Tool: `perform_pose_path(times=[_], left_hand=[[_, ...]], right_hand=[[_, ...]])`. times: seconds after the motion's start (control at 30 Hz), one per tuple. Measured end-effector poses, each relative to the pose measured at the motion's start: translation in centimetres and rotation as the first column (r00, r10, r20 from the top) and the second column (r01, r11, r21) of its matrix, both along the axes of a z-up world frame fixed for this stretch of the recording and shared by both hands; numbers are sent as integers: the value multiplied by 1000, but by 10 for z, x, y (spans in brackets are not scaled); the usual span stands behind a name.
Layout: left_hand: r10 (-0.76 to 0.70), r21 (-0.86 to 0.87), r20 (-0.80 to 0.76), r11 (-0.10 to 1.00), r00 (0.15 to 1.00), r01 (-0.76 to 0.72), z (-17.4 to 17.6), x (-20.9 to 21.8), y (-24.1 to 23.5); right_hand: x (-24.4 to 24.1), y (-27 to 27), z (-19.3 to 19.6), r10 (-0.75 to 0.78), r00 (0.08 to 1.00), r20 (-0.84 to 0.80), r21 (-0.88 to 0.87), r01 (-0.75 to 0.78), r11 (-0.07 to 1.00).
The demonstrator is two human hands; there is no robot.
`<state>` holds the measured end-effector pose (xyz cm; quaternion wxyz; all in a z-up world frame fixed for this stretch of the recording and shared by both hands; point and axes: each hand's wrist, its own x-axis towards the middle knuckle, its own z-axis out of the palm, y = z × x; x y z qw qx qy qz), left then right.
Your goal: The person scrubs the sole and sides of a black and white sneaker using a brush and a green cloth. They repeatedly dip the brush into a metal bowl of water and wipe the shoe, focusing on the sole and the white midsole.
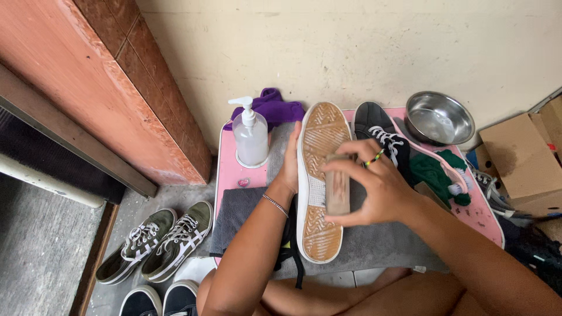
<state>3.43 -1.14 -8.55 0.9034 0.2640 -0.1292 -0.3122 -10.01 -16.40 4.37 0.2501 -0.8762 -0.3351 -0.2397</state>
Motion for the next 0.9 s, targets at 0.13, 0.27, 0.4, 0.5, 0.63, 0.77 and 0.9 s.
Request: perform_pose_path(times=[0.13, 0.27, 0.4, 0.5, 0.63, 0.77, 0.9], left_hand=[[1, 17, -63, 1000, 998, 0, 48, -35, 4], [18, 84, -101, 996, 995, -10, 46, -11, 4], [40, 186, -124, 982, 991, -16, 104, -72, 18], [-331, -233, -62, 922, 942, 308, 16, -15, 10], [91, 167, -105, 983, 990, -72, 67, -32, 16], [2, 166, -112, 986, 994, 17, 75, -54, 12], [-7, 148, -81, 989, 997, 19, 54, -32, 10]], right_hand=[[64, -23, 1, -112, 990, 86, 82, 105, 991], [82, 6, 11, -264, 962, 69, 284, 235, 929], [110, 6, 17, -118, 978, 175, 176, 87, 981], [126, 9, 25, -479, 874, 85, 265, 443, 856], [100, 16, 30, -120, 992, 36, 167, 112, 979], [116, -9, 28, -266, 958, 104, 230, 237, 944], [73, 21, 36, -83, 995, -57, 147, 91, 985]])
